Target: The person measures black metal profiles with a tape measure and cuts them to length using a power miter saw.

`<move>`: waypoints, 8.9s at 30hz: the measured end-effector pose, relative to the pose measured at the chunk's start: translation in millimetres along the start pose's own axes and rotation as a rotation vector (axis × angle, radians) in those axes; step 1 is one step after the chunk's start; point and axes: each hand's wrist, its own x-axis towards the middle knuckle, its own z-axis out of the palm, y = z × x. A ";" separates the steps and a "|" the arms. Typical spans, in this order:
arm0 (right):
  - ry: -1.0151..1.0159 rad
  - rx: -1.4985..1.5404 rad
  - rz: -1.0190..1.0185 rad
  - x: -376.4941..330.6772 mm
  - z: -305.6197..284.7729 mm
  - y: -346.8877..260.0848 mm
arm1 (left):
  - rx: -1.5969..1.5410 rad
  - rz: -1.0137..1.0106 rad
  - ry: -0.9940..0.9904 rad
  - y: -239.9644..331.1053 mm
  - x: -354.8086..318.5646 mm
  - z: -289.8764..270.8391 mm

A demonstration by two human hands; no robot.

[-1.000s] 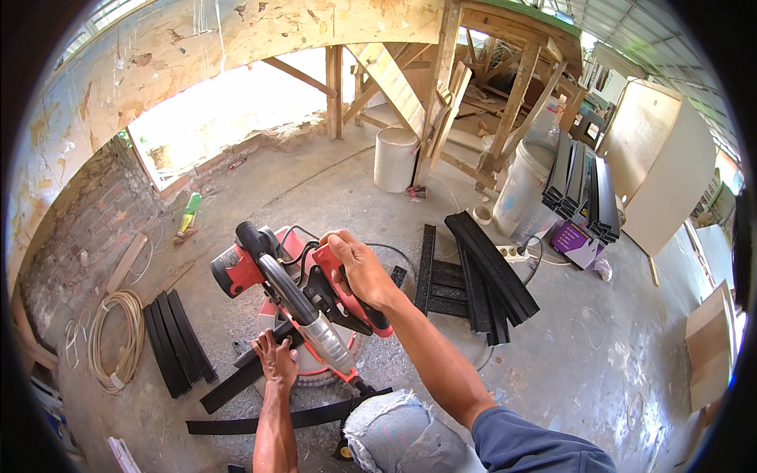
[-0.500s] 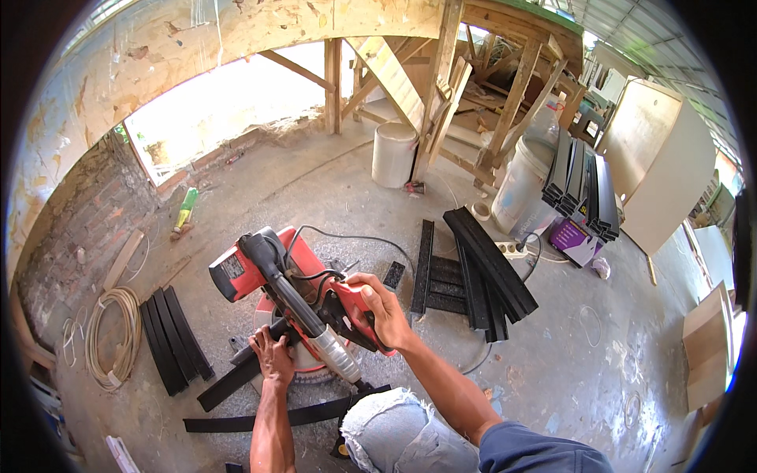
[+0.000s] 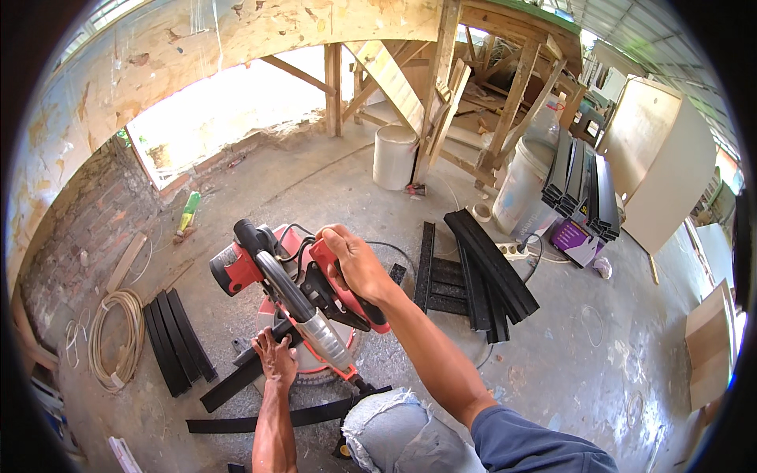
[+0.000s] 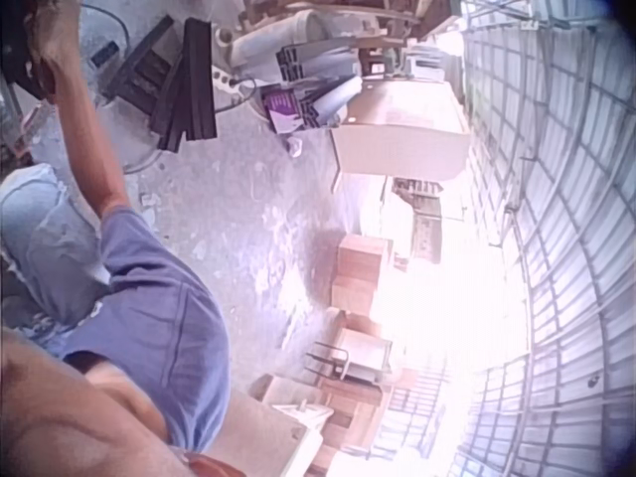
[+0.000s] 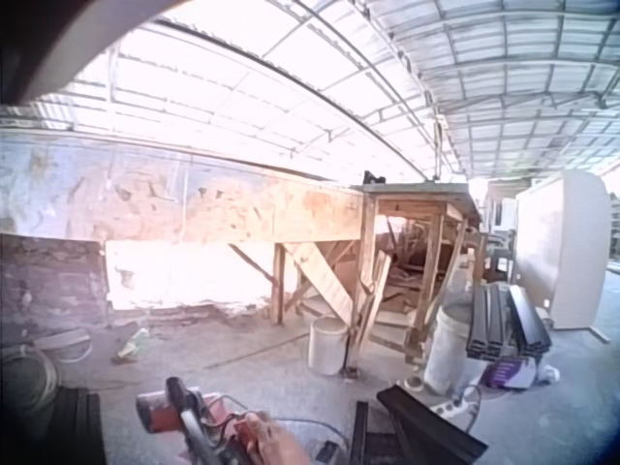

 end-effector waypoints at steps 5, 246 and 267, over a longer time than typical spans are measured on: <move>0.019 -0.026 -0.053 -5.5 1.3 9.6 | -0.008 0.008 0.016 0.5 1.0 -2.2; -0.908 -0.079 0.062 -220.7 90.6 234.2 | -1.454 -0.762 1.008 -94.8 -88.5 -295.4; -0.237 0.800 0.430 -118.3 168.2 233.8 | -0.484 -0.129 -0.471 25.1 14.3 -84.8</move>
